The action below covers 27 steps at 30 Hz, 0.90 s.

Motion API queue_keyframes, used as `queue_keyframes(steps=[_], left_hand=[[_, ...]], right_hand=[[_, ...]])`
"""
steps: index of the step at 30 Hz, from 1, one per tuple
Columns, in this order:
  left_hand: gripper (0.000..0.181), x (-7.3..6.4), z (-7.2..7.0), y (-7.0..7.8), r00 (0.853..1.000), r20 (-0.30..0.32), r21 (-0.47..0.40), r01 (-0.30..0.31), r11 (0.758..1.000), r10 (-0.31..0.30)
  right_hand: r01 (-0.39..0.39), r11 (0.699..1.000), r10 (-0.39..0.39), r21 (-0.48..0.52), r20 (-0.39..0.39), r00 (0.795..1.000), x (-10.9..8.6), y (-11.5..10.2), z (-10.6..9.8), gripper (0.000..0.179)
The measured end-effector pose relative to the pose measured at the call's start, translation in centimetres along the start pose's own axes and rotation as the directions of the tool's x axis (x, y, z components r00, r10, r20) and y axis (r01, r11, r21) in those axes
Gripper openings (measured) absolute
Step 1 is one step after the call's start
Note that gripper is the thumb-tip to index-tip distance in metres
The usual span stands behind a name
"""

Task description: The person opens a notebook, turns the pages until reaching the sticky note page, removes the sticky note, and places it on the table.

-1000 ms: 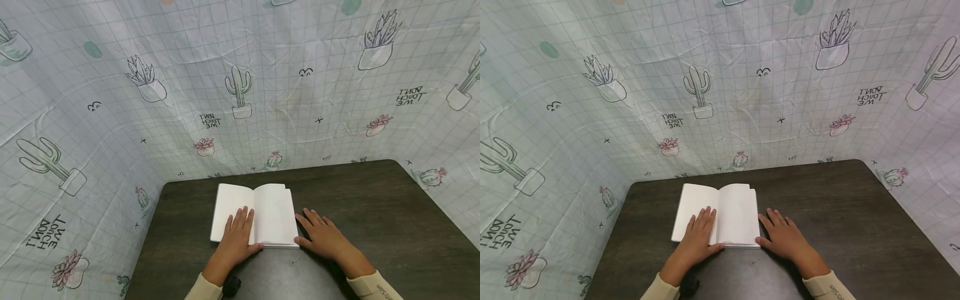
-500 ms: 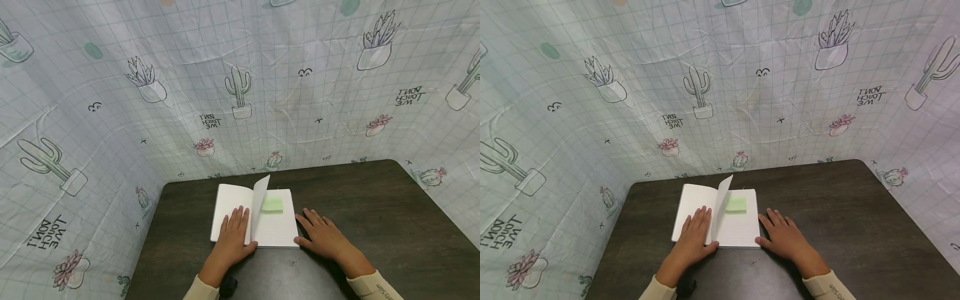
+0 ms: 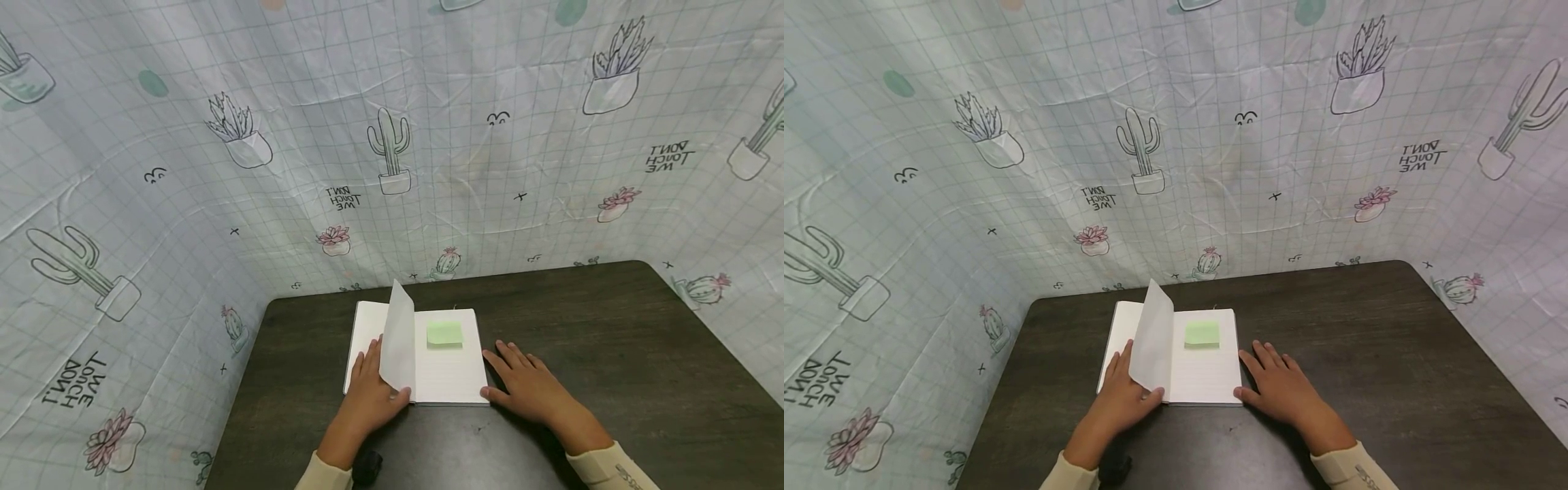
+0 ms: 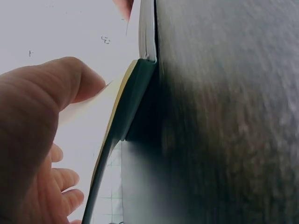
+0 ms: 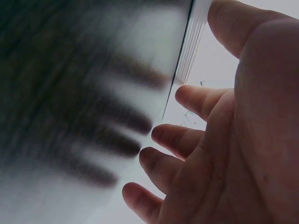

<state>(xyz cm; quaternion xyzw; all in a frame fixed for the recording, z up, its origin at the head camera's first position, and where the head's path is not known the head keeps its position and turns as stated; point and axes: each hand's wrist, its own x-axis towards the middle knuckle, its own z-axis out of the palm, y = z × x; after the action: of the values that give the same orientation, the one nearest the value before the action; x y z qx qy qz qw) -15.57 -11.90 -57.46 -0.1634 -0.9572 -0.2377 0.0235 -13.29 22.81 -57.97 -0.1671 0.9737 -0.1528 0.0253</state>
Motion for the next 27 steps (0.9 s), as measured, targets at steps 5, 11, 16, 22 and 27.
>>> queue_keyframes(steps=[5, 11, 16, 22, 27], left_hand=[[0.104, 0.1, -0.2, -0.5, 0.999, -0.027, -0.046, 0.038, 0.998, -0.039], [0.101, 0.1, -0.6, -1.3, 0.998, -0.058, 0.001, 0.022, 1.0, -0.022], [0.1, 0.1, -0.8, -1.8, 0.997, -0.074, 0.034, 0.02, 0.999, -0.017], [0.102, 0.1, -1.3, -2.2, 0.996, -0.083, 0.043, 0.047, 0.998, -0.044], [0.103, 0.0, -1.9, -2.5, 0.994, -0.096, 0.068, 0.06, 0.996, -0.053]], right_hand=[[-0.001, 1.0, 0.001, 0.003, 0.005, 1.0, 0.0, 0.0, 0.0, 0.085], [0.001, 1.0, -0.001, 0.0, 0.013, 1.0, 0.1, 0.2, 0.1, 0.086], [0.0, 1.0, 0.0, 0.005, 0.017, 1.0, 0.2, 0.2, 0.1, 0.086], [0.001, 1.0, -0.001, 0.012, 0.014, 1.0, 0.1, 0.2, 0.0, 0.086], [-0.002, 1.0, 0.002, 0.009, 0.014, 1.0, 0.1, 0.3, 0.1, 0.086]])
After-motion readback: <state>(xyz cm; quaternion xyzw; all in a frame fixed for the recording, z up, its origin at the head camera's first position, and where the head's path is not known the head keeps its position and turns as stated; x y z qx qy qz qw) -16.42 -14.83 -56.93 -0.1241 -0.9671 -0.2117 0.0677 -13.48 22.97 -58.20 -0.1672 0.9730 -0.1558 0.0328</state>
